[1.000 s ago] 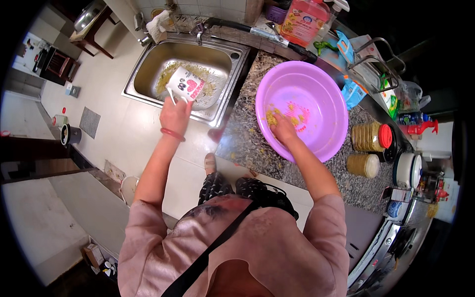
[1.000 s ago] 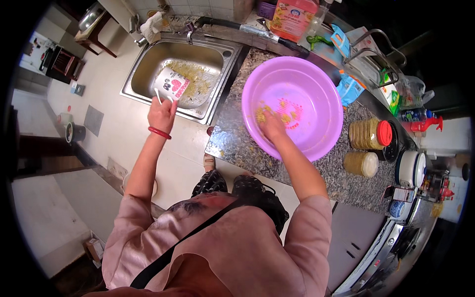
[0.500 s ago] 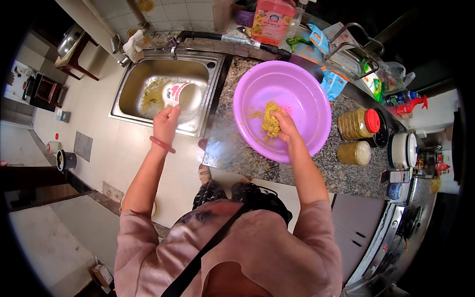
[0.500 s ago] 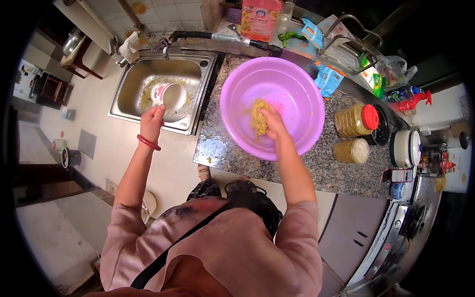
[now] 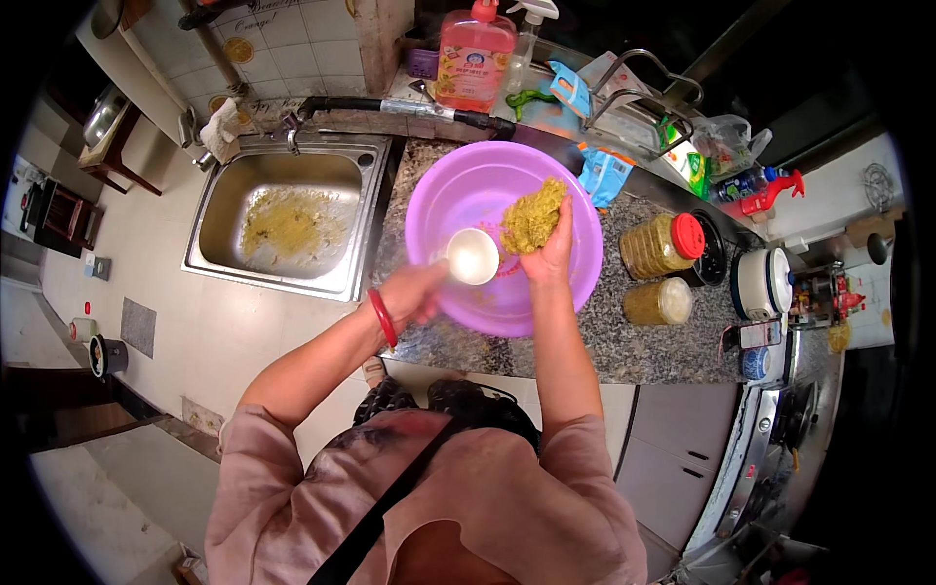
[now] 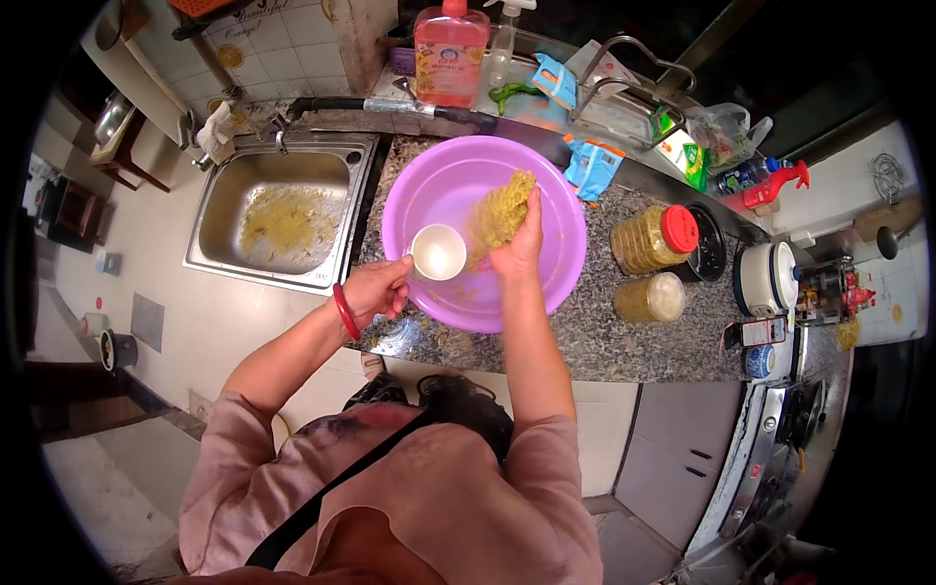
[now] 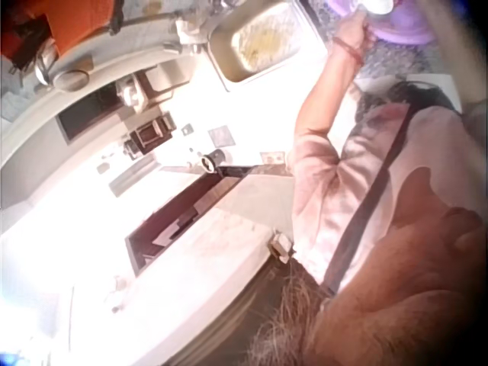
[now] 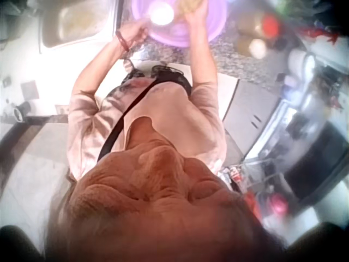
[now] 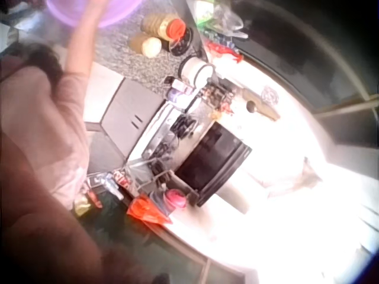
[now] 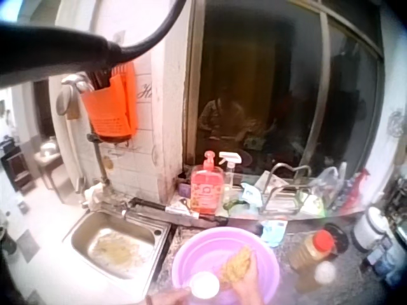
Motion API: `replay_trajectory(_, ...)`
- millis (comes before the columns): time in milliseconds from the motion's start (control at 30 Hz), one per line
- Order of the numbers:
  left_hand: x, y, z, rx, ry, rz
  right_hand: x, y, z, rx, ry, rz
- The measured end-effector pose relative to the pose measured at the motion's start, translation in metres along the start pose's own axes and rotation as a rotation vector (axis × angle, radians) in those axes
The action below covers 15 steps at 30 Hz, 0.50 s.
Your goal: The person moves around a kitchen, handling various containers and kitchenware. They pick up a mug, transfer a yellow substance from a pink basin into the mug, and place the mug on a counter. They also handle a blue and white ceramic jar, wrapping it in plastic, and move a large jar with a red lid to a drawer.
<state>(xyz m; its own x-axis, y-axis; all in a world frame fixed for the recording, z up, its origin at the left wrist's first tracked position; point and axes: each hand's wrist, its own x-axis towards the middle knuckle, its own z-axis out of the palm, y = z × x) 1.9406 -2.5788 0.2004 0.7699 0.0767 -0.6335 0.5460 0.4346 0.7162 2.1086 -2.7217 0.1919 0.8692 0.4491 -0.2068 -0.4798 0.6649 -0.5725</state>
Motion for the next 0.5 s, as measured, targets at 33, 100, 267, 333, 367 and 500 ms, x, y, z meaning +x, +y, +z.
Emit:
replay_trajectory(33, 0.004, -0.001, 0.004, 0.018, 0.005, -0.012, -0.002, -0.002, 0.005, 0.005, -0.025, -0.009)
replay_trajectory(100, 0.013, -0.001, 0.011, 0.051, 0.021, -0.034, -0.007, -0.001, 0.013, 0.014, -0.078, -0.022)
replay_trajectory(267, 0.024, 0.004, 0.035, -0.067, 0.023, 0.068, -0.020, 0.016, 0.016, -0.449, 0.012, -0.288)
replay_trajectory(333, 0.026, 0.001, 0.038, -0.089, 0.042, 0.067, -0.024, 0.023, 0.010, -0.747, -0.004, -0.462)
replay_trajectory(367, 0.027, 0.000, 0.039, -0.100, 0.052, 0.065, -0.025, 0.026, 0.007, -0.917, -0.030, -0.610)
replay_trajectory(500, 0.026, -0.003, 0.043, -0.147, 0.084, 0.070, -0.030, 0.041, 0.002, -1.072, -0.006, -0.780)
